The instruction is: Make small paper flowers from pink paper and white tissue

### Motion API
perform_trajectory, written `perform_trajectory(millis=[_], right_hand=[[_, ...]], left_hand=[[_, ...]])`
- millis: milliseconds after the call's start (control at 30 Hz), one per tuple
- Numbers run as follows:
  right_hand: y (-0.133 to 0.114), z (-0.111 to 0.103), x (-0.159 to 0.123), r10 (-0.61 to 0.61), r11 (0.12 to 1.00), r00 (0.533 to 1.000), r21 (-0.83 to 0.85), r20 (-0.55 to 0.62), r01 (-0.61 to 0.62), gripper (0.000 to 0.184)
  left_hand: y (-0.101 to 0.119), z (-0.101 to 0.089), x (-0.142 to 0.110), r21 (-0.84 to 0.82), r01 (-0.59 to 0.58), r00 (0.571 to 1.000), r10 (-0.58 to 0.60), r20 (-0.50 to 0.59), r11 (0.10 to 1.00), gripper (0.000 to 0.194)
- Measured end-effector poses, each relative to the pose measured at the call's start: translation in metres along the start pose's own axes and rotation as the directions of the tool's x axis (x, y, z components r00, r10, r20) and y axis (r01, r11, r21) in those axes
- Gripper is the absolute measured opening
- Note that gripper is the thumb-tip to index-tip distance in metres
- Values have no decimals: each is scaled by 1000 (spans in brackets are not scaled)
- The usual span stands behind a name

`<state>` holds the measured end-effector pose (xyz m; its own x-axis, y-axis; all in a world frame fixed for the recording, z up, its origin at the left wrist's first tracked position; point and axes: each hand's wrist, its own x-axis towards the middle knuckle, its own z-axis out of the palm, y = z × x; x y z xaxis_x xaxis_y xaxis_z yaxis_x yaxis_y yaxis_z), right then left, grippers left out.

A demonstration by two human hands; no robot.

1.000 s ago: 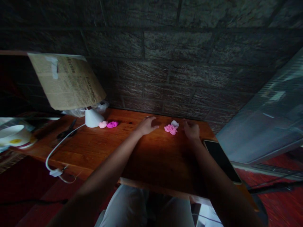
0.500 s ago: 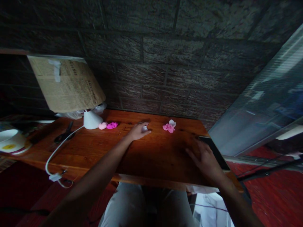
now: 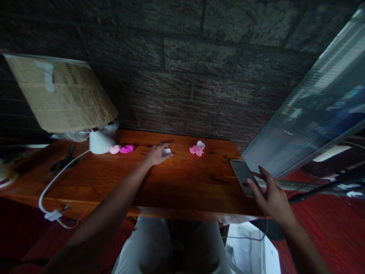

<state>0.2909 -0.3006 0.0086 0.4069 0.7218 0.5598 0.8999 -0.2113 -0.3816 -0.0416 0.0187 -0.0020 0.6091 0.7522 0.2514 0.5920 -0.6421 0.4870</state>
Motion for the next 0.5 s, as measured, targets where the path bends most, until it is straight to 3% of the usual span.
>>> perform_trajectory(millis=[133, 233, 300, 400, 500], right_hand=[[-49, 7, 23, -55, 990, 996, 132, 69, 46, 58], [-98, 40, 50, -177, 951, 971, 281, 163, 127, 41], [-130, 72, 69, -237, 901, 937, 419, 258, 112, 37], [-169, 119, 93, -160, 868, 911, 494, 381, -55, 48], [-184, 151, 102, -146, 772, 887, 611, 439, -175, 29]], left_hand=[[-1, -8, 1, 74, 52, 998, -54, 31, 996, 46], [2, -8, 1, -42, 17, 999, -16, 37, 999, 34], [8, -4, 1, -199, -37, 999, 39, 5, 979, 37], [17, 7, 0, -526, -81, 996, 84, -19, 846, 48], [24, 17, -1, -729, -84, 995, 94, -27, 679, 57]])
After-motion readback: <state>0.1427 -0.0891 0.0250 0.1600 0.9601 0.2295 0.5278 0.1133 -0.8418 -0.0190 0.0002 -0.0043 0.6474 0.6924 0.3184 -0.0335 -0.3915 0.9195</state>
